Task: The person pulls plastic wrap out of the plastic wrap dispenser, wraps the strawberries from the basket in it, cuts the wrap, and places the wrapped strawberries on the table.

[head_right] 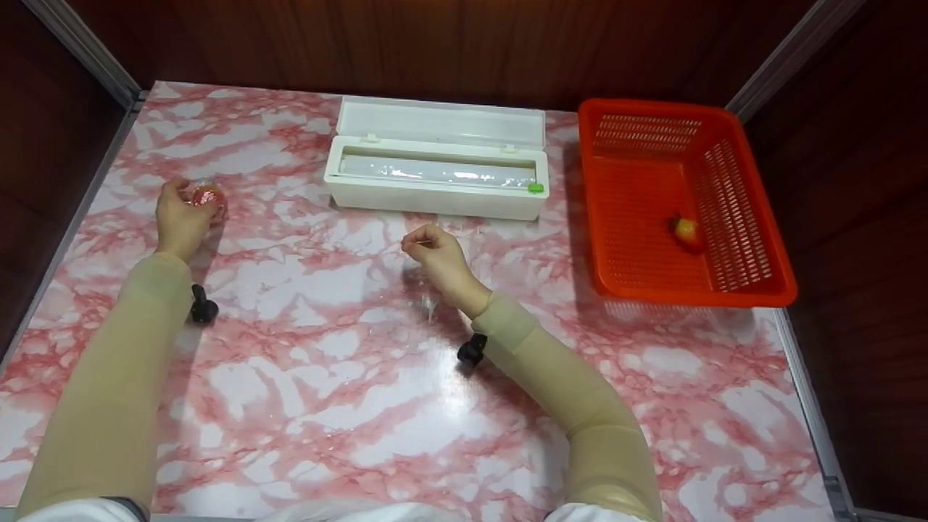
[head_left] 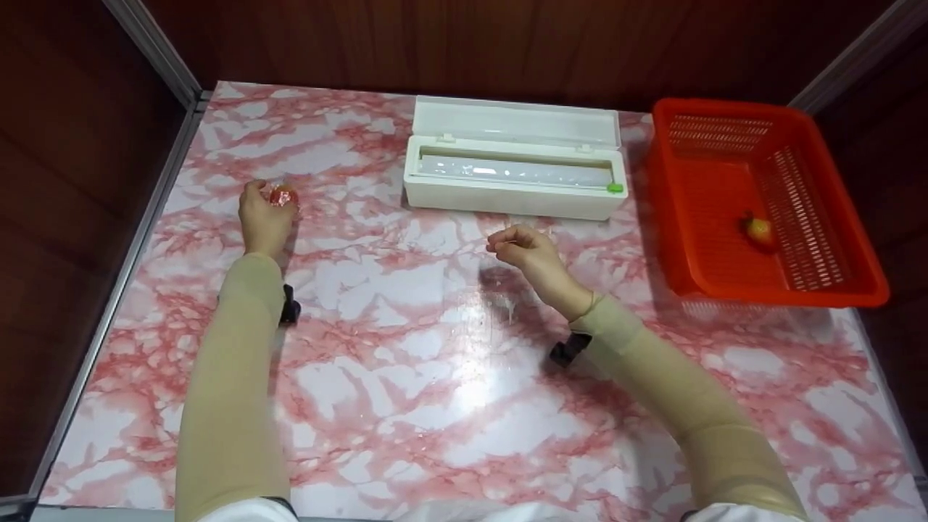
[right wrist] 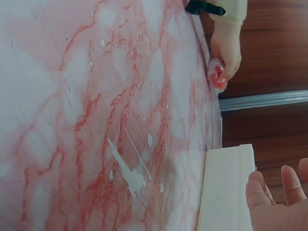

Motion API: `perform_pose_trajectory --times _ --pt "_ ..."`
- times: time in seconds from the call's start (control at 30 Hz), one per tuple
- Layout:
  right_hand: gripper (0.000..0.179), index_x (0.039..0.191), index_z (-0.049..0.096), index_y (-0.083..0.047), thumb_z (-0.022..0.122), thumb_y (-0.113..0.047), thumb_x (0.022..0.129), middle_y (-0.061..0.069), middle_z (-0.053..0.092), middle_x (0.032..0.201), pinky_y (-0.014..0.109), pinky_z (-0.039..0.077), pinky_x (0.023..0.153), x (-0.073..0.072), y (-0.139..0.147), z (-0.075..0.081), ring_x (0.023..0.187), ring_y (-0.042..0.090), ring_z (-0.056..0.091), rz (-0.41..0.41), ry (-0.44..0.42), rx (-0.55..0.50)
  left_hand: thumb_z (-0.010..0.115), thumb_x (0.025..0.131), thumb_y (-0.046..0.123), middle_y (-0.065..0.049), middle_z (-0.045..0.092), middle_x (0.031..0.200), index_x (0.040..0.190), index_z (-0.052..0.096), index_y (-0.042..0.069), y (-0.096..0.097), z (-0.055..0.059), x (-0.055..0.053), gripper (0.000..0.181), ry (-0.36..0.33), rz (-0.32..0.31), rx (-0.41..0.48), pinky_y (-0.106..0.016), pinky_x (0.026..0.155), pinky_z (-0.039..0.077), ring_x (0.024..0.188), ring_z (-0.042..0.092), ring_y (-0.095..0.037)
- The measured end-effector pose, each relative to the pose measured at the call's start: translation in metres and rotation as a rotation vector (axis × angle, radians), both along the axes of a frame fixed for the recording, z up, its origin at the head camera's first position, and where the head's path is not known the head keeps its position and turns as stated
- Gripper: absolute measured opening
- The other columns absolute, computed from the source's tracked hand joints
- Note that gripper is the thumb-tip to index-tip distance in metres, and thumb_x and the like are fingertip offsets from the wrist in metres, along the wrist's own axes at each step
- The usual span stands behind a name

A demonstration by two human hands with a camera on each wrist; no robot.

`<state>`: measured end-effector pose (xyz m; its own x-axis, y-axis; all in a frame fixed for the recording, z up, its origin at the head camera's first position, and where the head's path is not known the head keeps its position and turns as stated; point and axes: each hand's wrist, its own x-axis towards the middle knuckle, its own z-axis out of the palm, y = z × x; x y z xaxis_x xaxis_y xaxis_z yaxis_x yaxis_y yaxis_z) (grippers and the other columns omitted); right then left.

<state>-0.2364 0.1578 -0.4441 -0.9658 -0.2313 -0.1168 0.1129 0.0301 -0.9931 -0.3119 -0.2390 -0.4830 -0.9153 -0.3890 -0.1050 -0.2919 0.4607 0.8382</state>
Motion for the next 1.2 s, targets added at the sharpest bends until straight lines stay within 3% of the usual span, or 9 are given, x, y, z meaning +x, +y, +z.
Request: perform_pose_trajectory --times 0.37,0.53,0.67,0.77,1.0,1.2 --pt "0.014 0.098 0.057 0.004 0.051 0.0 0.086 0.015 0.061 0.102 0.038 0.045 0.096 0.001 0.001 0.001 0.097 0.016 0.061 0.007 -0.005 -0.011 0.049 0.089 0.028 -0.019 0.037 0.139 0.141 0.032 0.007 -0.002 0.004 0.005 0.058 -0.102 -0.049 -0.122 -0.046 0.109 0.028 0.129 0.03 -0.035" --pt "0.016 0.1 0.057 0.004 0.05 -0.001 0.086 0.012 0.061 0.103 0.034 0.044 0.095 0.001 0.005 -0.001 0.099 0.016 0.06 0.015 -0.012 0.011 0.05 0.088 0.026 -0.019 0.035 0.14 0.142 0.028 0.005 0.001 0.004 0.005 0.062 -0.101 -0.041 -0.147 -0.046 0.11 0.027 0.13 0.029 -0.036" --pt "0.019 0.103 0.055 0.009 0.05 0.001 0.086 0.015 0.059 0.103 0.037 0.043 0.097 -0.001 0.01 -0.001 0.104 0.026 0.057 0.002 -0.012 0.008 0.051 0.087 0.026 -0.018 0.031 0.141 0.143 0.024 0.006 0.005 0.007 0.004 0.066 -0.082 -0.024 -0.191 -0.049 0.107 0.029 0.131 0.026 -0.035" --pt "0.02 0.103 0.055 0.01 0.05 0.003 0.085 0.014 0.059 0.1 0.037 0.045 0.096 -0.002 0.016 0.0 0.1 0.025 0.058 -0.031 -0.011 0.013 0.051 0.086 0.027 -0.016 0.025 0.146 0.145 0.02 0.009 0.01 0.012 0.002 0.069 -0.068 -0.011 -0.224 -0.049 0.105 0.032 0.134 0.021 -0.033" --pt "0.021 0.104 0.054 0.009 0.049 0.002 0.086 0.012 0.057 0.106 0.041 0.043 0.099 -0.007 0.038 0.0 0.101 0.02 0.058 -0.107 0.001 0.046 0.057 0.086 0.023 -0.014 0.022 0.146 0.144 0.023 0.009 0.031 0.03 -0.003 0.069 0.046 -0.06 -0.219 -0.039 0.113 0.022 0.136 0.015 -0.029" --pt "0.024 0.108 0.054 0.011 0.049 0.002 0.086 0.001 0.061 0.095 0.024 0.046 0.083 -0.016 0.057 0.003 0.095 0.015 0.057 -0.177 0.044 0.143 0.06 0.085 0.02 -0.01 0.026 0.144 0.141 0.03 0.009 0.057 0.039 -0.007 0.064 0.141 -0.13 -0.204 -0.04 0.111 0.024 0.135 0.019 -0.027"
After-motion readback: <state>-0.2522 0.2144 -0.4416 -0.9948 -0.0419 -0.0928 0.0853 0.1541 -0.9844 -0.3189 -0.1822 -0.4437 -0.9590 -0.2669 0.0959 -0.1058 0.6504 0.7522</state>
